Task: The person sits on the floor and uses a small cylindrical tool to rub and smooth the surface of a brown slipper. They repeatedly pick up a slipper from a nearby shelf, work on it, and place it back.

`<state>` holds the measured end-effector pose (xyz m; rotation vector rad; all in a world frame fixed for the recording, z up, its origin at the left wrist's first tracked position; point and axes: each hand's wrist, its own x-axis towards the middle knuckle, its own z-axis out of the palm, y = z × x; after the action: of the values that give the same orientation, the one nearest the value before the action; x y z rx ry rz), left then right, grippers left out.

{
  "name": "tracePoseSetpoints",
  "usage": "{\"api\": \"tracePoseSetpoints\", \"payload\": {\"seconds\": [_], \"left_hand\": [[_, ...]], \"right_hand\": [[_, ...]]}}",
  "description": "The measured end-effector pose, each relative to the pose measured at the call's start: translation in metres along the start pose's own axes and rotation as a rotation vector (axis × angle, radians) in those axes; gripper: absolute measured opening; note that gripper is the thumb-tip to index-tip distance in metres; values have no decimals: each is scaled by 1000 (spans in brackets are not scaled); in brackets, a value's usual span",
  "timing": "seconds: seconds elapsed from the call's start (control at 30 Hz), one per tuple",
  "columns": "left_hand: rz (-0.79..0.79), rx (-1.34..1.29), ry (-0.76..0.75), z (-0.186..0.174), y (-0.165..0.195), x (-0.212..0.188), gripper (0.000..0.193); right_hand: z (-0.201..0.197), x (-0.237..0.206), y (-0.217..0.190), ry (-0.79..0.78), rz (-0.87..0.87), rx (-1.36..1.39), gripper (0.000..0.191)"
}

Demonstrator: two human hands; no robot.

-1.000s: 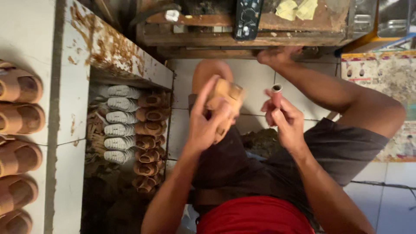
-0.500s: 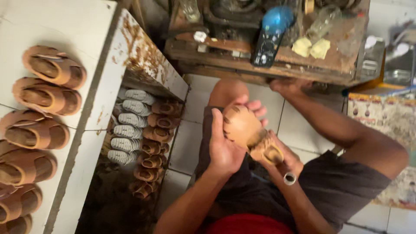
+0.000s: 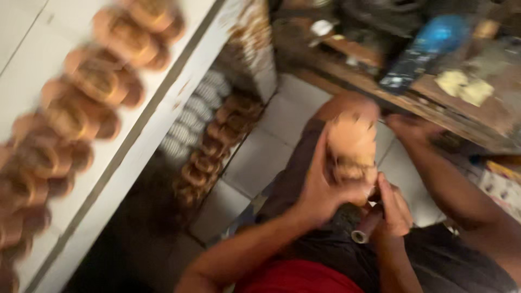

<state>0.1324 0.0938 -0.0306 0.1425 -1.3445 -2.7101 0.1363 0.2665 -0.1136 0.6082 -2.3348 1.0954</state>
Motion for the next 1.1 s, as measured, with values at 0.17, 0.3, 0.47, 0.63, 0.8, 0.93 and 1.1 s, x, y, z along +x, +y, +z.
{"api": "tracePoseSetpoints", "payload": {"seconds": [0.17,0.3,0.47,0.63,0.8,0.93,1.1], "left_hand": [[65,-224,433,-102,-2,21,62],[131,-79,893,-209,7,-9,43],[180,104,1498,-301,45,-84,40],[116,176,1831,-339,83,-145,38],[-21,227,1909,-349,90,-155,35],[-158,255,1827,-347,81,-138,33],[-233,379,1797,-343,79,-129,31]], "right_hand": [[-10,3,47,-47,137,80,42],[-35,4,77,-45,511,336,21],[-62,-5,74,4,699,349,34],[-58,-7,80,-62,649,385,36],[-41,-2,79,-238,527,324,15],[-35,0,66,-413,200,-74,13],[-32,-1,57,-421,282,-108,15]]}}
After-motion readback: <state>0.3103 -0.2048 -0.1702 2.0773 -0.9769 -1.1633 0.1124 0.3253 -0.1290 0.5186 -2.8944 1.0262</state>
